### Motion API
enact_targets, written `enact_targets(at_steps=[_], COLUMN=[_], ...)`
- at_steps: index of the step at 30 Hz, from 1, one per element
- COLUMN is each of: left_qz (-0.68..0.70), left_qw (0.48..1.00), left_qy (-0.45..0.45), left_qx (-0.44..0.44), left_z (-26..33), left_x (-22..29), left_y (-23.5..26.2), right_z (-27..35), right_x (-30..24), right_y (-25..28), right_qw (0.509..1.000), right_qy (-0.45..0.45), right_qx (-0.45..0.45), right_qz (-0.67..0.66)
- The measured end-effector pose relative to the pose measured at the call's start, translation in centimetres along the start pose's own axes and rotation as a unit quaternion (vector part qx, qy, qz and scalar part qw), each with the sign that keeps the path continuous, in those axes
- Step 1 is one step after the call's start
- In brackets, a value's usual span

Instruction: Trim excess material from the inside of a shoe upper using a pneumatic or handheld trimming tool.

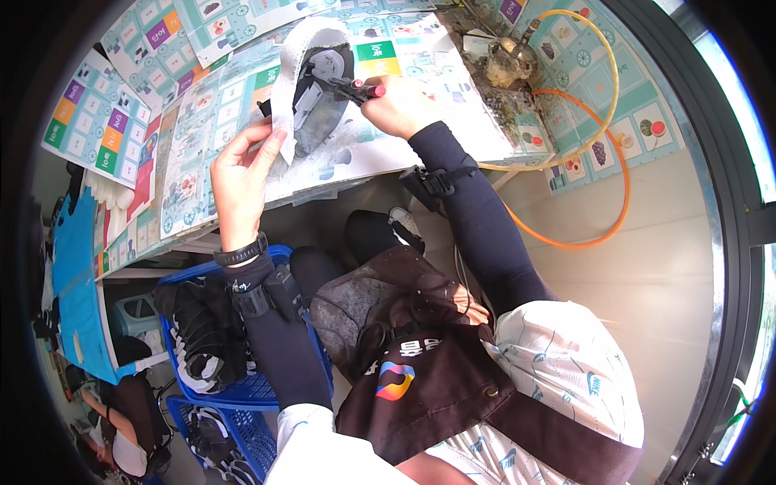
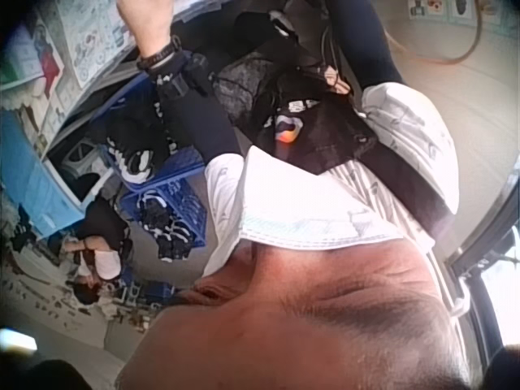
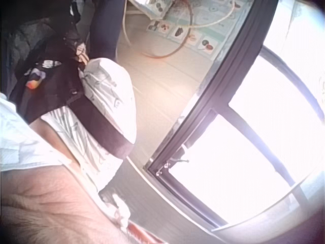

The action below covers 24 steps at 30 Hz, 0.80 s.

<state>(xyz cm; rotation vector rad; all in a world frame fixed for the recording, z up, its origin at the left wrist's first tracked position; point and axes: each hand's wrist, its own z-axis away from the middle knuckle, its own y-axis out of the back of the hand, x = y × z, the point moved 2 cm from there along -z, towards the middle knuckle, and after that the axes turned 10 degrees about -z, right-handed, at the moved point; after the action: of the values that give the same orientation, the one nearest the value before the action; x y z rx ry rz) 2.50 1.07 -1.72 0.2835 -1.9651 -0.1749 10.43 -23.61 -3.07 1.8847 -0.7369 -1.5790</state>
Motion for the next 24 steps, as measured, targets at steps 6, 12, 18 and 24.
enact_targets(at_steps=[6, 12, 18, 24], left_qz=[0.005, 0.034, 0.028, 0.037], left_qw=[1.000, 0.999, 0.999, 0.999], left_qy=[0.013, 0.008, 0.040, 0.036], left_qx=[0.001, 0.002, -0.009, -0.011], left_z=[-0.1, 0.0, 0.2, 0.2], left_x=[0.0, 0.0, 0.5, 0.7], left_y=[0.0, -0.2, -0.1, -0.4], right_z=[-0.1, -0.8, -0.5, -0.2], right_x=[0.6, 2.9, 3.0, 3.7], right_y=[-0.4, -1.2, -0.7, -0.4], right_qw=[1.000, 0.999, 0.996, 0.996], right_qy=[0.002, 0.010, 0.030, 0.022], right_qx=[0.014, 0.026, 0.056, 0.047], right_qz=[-0.014, -0.043, -0.068, -0.078])
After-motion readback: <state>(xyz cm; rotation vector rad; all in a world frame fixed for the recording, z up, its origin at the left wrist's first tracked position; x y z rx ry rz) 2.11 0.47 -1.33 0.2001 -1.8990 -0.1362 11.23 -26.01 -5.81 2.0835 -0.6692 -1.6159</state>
